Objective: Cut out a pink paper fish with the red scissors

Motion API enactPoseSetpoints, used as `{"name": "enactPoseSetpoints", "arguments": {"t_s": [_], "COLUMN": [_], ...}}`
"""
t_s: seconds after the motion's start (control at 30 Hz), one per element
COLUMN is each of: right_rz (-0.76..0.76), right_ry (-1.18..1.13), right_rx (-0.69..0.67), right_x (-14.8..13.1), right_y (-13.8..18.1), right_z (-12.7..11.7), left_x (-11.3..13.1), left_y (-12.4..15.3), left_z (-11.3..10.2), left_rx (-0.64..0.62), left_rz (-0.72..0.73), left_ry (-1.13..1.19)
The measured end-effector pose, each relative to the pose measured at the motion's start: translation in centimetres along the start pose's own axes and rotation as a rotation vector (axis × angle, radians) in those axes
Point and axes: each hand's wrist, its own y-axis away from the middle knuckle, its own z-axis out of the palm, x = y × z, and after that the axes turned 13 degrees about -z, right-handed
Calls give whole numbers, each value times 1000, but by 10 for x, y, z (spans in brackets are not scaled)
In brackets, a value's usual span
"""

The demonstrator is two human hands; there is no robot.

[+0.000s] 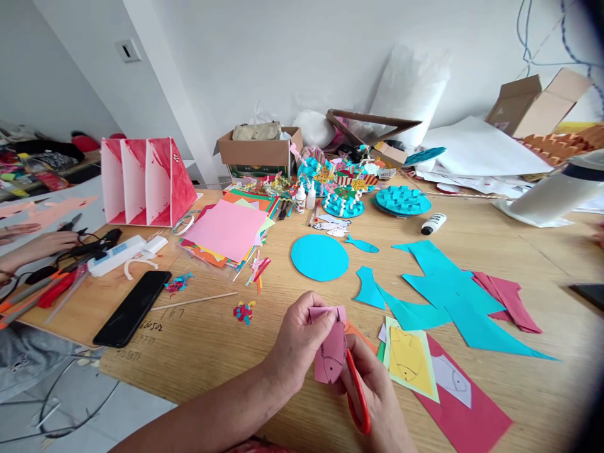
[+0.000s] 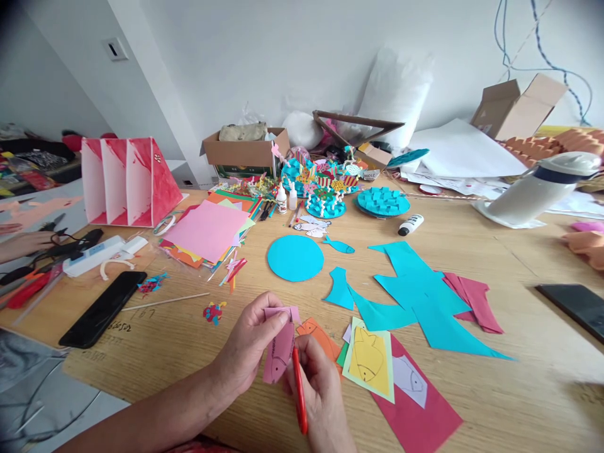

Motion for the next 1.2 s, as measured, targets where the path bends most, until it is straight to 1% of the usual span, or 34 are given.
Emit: {"name": "enactPoseSetpoints", "arguments": {"t_s": [0.5,0.63,0.8,0.97,1.2], "right_rz": [-13,-17,-11,4,15], "right_ry": [18,20,5,9,23], "right_rx": [69,66,62,33,28], "right_x": [0,1,3,6,0], "right_y": [-1,0,-1,-1,-1], "right_z": [2,1,0,-2,-1], "left_x": [-2,-1,2,4,5], "left_y": [0,1,2,3,2], "left_z": [-1,0,-1,-3,-6], "left_rx": [-14,-25,-70,-91,-94], "left_rz": [-1,-11,-33,-49,-83], "left_ry": [36,63,87,99,106]}}
